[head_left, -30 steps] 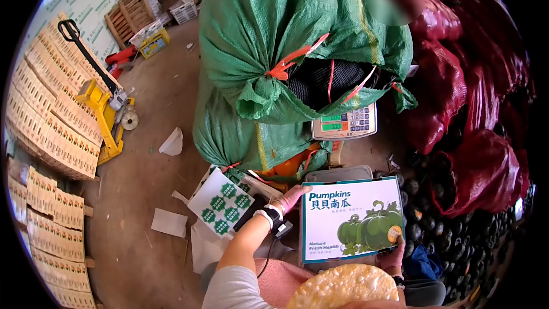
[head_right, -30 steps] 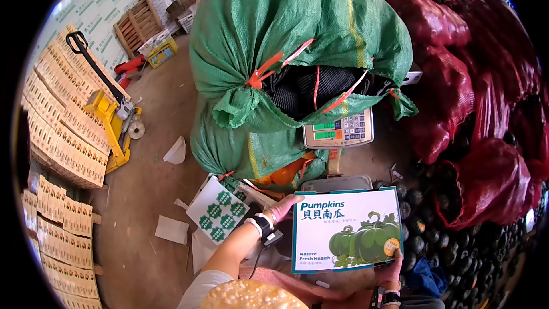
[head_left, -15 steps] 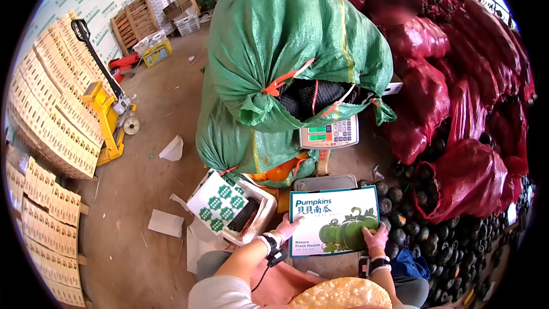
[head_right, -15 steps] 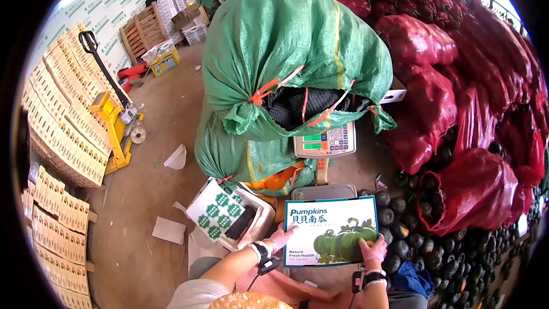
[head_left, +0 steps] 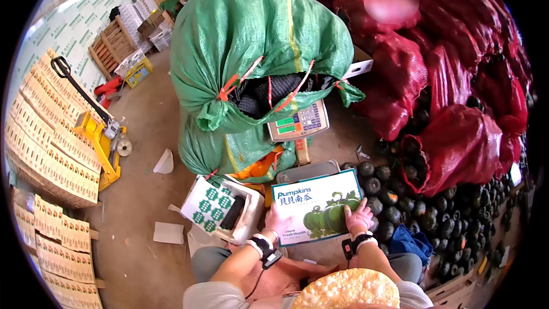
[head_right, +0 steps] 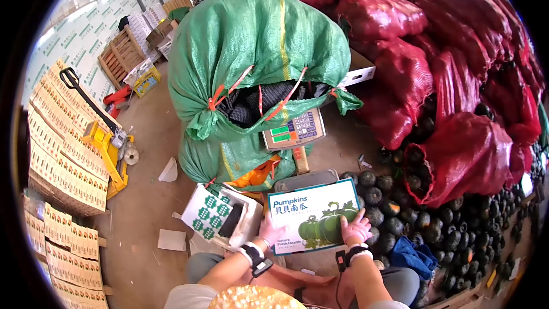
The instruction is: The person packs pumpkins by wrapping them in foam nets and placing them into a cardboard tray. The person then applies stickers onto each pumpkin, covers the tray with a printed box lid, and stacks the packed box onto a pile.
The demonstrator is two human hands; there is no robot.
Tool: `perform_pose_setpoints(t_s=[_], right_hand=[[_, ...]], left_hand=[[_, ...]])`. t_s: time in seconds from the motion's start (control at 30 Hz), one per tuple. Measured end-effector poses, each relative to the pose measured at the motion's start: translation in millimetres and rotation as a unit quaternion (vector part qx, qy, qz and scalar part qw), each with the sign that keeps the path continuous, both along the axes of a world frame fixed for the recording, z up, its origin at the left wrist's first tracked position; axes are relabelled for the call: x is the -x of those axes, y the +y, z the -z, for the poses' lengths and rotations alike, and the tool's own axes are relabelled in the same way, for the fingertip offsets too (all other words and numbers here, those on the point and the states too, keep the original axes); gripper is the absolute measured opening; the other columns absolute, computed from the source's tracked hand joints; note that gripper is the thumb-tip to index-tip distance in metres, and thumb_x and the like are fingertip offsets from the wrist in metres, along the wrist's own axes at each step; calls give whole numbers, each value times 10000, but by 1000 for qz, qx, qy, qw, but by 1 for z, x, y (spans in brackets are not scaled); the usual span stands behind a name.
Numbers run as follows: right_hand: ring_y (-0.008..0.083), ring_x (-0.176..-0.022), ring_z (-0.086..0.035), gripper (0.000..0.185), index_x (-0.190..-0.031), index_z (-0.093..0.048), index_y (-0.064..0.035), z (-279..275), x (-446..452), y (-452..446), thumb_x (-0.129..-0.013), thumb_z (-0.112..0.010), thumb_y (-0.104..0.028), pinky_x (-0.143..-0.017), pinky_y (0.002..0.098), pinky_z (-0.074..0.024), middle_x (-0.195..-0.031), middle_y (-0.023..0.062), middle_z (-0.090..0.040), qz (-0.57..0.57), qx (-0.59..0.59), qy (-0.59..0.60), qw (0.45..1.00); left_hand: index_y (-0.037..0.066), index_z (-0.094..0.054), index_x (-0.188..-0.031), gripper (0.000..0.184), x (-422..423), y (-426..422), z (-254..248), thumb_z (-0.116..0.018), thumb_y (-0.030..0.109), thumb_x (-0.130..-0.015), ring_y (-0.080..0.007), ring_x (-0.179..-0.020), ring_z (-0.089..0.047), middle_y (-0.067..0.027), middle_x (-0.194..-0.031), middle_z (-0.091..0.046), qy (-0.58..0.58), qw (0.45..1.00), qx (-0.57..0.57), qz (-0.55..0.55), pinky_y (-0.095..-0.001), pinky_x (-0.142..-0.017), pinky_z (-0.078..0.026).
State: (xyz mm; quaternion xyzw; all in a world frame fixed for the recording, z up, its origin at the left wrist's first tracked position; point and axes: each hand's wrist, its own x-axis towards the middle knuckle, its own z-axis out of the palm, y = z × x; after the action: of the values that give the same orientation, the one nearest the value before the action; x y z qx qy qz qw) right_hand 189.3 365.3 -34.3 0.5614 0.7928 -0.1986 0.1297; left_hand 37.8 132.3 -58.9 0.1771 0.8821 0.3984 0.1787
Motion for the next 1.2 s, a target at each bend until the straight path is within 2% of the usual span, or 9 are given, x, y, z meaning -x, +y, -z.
perform_pose_setpoints(t_s=[0.03,0.07,0.13,0.2,0.3,0.43,0.73,0.87,1.2], right_hand=[[313,-1241,-392,955,-1497,-83,-187,-1,-1,2,-789,-454,-709,-941,542,-335,-1368,134,-389,0,11,-1,1000],[323,-1251,-387,940,-1497,-86,-196,-2,-1,2,-794,-454,-699,-942,539,-346,-1378,138,-383,-1,13,-2,1000],[328,-1271,-367,915,-1497,-98,-217,-5,-2,5,-798,-454,-688,-956,547,-328,-1395,142,-363,-4,21,-6,1000],[326,-1286,-346,884,-1493,-138,-229,-11,-8,7,-799,-456,-675,-976,569,-290,-1411,142,-340,-23,24,-26,999],[318,-1305,-322,831,-1470,-241,-212,-16,-10,8,-796,-476,-638,-1016,594,-251,-1441,134,-313,-12,-30,-29,999],[299,-1298,-332,827,-1455,-265,-197,-10,-16,0,-784,-542,-594,-986,559,-300,-1444,128,-321,10,-81,26,996],[300,-1268,-370,795,-1436,-299,-200,-42,-67,-26,-783,-574,-560,-948,528,-351,-1385,112,-386,31,-28,21,999],[302,-1274,-358,808,-1437,-288,-201,-45,-78,-32,-783,-576,-577,-949,529,-349,-1389,110,-379,31,-34,38,998],[300,-1274,-360,790,-1431,-298,-246,-48,-85,-42,-770,-609,-548,-957,523,-340,-1403,110,-369,3,-23,26,999]], left_hand=[[29,-305,-1366,861,8,17,-35,-795,270,-699,-342,-1031,-586,-212,-1146,-558,55,975,-204,74,-386,-870,-483],[9,-372,-1308,752,-6,35,-103,-793,190,-712,-288,-1018,-587,-165,-1124,-565,154,962,-220,59,-349,-853,-492],[-5,-424,-1249,623,-38,48,-227,-769,110,-743,-225,-993,-589,-111,-1035,-583,39,893,-429,128,-327,-868,-483],[70,-569,-1029,374,-59,38,-318,-777,108,-720,-216,-873,-610,-58,-931,-603,318,839,-391,206,-426,-970,-395],[135,-630,-900,237,-100,12,-396,-763,106,-706,-174,-835,-603,32,-829,-589,387,797,-357,295,-561,-1069,-190],[121,-642,-918,209,-136,-10,-407,-742,128,-736,-176,-846,-602,32,-790,-561,227,762,-482,368,-536,-1100,-102],[124,-646,-945,230,-187,-33,-397,-674,113,-717,-166,-823,-579,17,-784,-537,273,758,-490,333,-611,-1007,-218],[140,-640,-963,264,-191,-38,-386,-687,103,-707,-134,-822,-558,40,-820,-531,327,763,-443,340,-565,-980,-294],[209,-684,-1050,344,-197,-63,-389,-705,190,-707,-168,-939,-598,64,-936,-630,270,802,-343,409,-611,-1038,-232]])
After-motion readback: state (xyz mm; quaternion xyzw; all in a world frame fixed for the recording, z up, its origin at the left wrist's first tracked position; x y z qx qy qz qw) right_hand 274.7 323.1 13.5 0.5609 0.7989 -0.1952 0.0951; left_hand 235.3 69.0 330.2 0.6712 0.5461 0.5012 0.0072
